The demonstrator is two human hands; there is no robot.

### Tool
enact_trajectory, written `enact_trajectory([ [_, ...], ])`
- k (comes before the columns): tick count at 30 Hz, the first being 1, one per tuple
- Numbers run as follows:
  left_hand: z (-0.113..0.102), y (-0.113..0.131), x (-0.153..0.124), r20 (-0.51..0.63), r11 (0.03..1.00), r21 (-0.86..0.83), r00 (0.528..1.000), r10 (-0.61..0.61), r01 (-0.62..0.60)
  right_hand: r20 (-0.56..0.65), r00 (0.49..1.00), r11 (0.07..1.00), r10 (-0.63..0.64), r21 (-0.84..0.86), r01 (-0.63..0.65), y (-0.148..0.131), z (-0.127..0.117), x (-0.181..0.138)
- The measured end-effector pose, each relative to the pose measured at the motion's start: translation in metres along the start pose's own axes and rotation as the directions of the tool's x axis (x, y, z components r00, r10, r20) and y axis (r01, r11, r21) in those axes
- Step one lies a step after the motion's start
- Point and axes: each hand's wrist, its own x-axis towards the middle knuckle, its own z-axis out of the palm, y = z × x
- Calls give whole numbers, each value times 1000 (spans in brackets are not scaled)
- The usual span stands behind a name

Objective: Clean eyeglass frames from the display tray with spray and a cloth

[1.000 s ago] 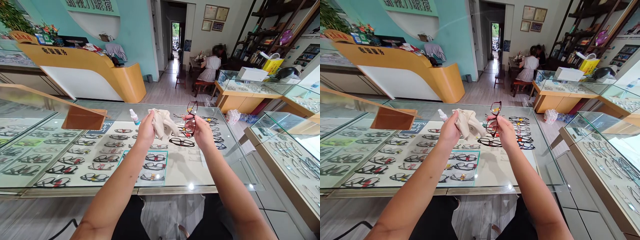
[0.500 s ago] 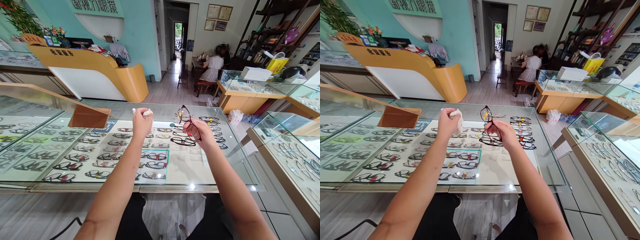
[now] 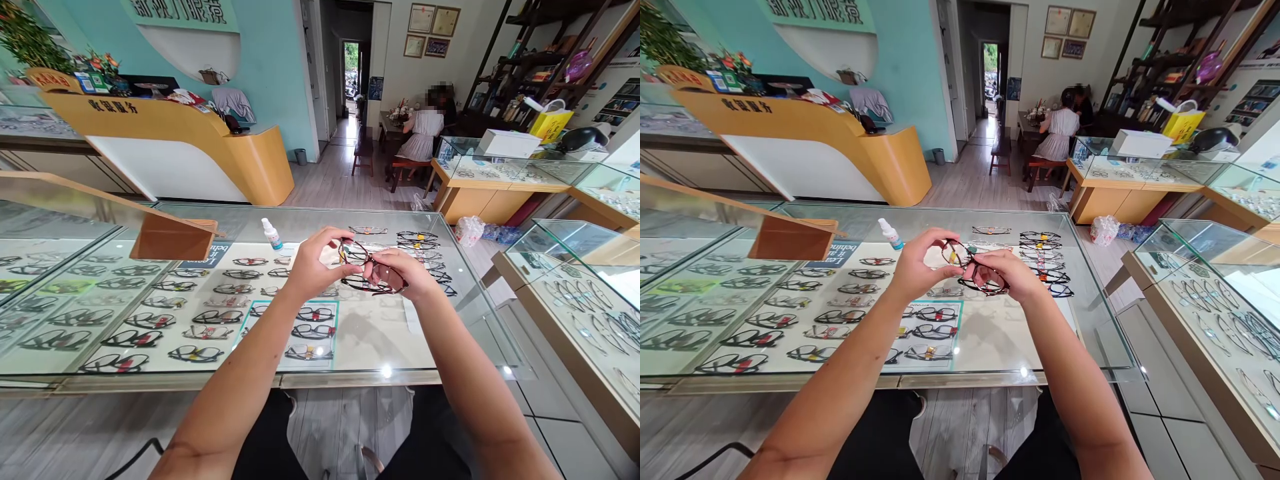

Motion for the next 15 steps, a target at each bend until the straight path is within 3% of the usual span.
enact_trajectory([
  [3, -2, -3, 1, -44, 998, -51, 998, -41, 39, -137, 989, 988, -48, -154, 27, -2, -7, -1],
  [5, -3, -5, 1, -117, 995, -85, 991, -68, 58, -295, 940, 964, -171, -247, 98, -4, -14, -1],
  [7, -4, -9, 2, -188, 988, -133, 977, -106, 81, -374, 875, 928, -308, -322, 189, -5, -19, -1],
  [11, -5, -19, 4, -302, 980, -169, 941, -156, 108, -326, 795, 790, -511, -543, 285, -1, -16, -2],
  [15, -2, -32, 6, -405, 994, -65, 908, -109, 90, -305, 725, 642, -617, -729, 239, 15, -2, 3],
])
